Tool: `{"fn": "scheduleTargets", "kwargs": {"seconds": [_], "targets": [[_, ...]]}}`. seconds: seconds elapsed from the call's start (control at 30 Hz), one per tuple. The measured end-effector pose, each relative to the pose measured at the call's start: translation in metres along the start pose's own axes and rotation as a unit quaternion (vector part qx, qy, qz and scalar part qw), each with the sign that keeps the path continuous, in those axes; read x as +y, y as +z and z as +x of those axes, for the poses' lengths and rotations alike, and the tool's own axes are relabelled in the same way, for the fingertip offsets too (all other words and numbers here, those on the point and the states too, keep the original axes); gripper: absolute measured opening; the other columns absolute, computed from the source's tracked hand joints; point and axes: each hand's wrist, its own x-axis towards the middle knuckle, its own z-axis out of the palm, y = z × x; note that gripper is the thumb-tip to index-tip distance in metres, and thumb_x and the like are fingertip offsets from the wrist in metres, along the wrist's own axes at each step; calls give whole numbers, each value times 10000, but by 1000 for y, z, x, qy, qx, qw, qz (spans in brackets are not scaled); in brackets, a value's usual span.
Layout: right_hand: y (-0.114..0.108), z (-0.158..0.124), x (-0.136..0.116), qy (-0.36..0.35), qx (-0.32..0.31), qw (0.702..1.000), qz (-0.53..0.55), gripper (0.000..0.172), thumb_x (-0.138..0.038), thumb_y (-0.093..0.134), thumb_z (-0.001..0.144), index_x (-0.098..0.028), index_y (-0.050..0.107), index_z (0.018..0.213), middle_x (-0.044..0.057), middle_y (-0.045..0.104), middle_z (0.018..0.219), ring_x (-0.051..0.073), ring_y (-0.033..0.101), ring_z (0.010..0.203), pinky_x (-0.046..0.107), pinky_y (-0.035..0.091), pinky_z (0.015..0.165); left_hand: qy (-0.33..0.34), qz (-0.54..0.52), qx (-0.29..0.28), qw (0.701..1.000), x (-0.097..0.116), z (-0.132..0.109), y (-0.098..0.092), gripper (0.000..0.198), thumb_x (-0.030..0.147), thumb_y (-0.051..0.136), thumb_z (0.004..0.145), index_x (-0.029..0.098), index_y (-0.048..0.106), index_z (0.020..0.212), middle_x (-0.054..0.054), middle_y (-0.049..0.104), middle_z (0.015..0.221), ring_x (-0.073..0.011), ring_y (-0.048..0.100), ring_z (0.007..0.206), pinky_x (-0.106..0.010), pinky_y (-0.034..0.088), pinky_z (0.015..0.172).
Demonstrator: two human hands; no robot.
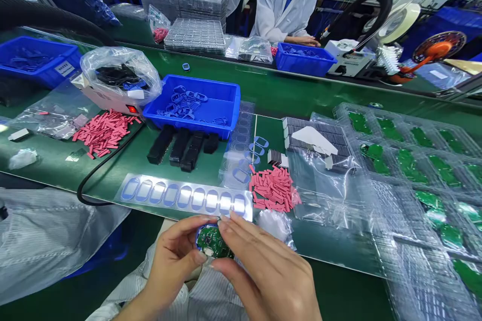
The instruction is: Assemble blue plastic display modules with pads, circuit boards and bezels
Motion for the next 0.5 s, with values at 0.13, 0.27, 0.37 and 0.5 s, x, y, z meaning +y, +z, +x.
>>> {"fn": "scheduleTargets", "kwargs": {"seconds": [0.13, 0.27, 0.37, 0.5], "targets": [[-1, 5, 0, -9, 23, 1000, -2, 266, -227, 575, 881, -141, 622, 1128, 67, 706, 1081, 182, 675, 991, 232, 554, 897, 4, 36, 7, 999, -1, -2, -2, 309, 182, 796, 663, 279, 752, 953, 12, 767, 997, -134, 700, 938, -124, 515, 849], [-1, 6, 1, -27, 13, 1000, -9, 286, -216, 580, 876, -130, 619, 1146, 69, 698, 1104, 182, 664, 1017, 235, 544, 917, 2, 53, 9, 999, -2, 0, -4, 317, 188, 803, 652, 299, 753, 944, 23, 765, 1000, -137, 700, 939, -131, 523, 845], [-1, 3, 2, -30, 0, 999, -14, 312, -196, 603, 859, -115, 607, 1160, 70, 690, 1122, 184, 647, 1052, 238, 522, 954, 9, 67, 8, 998, -3, 1, -5, 333, 172, 811, 636, 304, 755, 937, 18, 767, 990, -146, 704, 928, -147, 538, 831], [-2, 3, 1, -35, 7, 999, -36, 271, -208, 583, 874, -107, 635, 1120, 75, 704, 1088, 184, 664, 1017, 232, 526, 946, 12, 91, 16, 996, -3, 0, -6, 349, 152, 822, 613, 313, 760, 916, 9, 772, 964, -159, 713, 900, -168, 557, 808]]}}
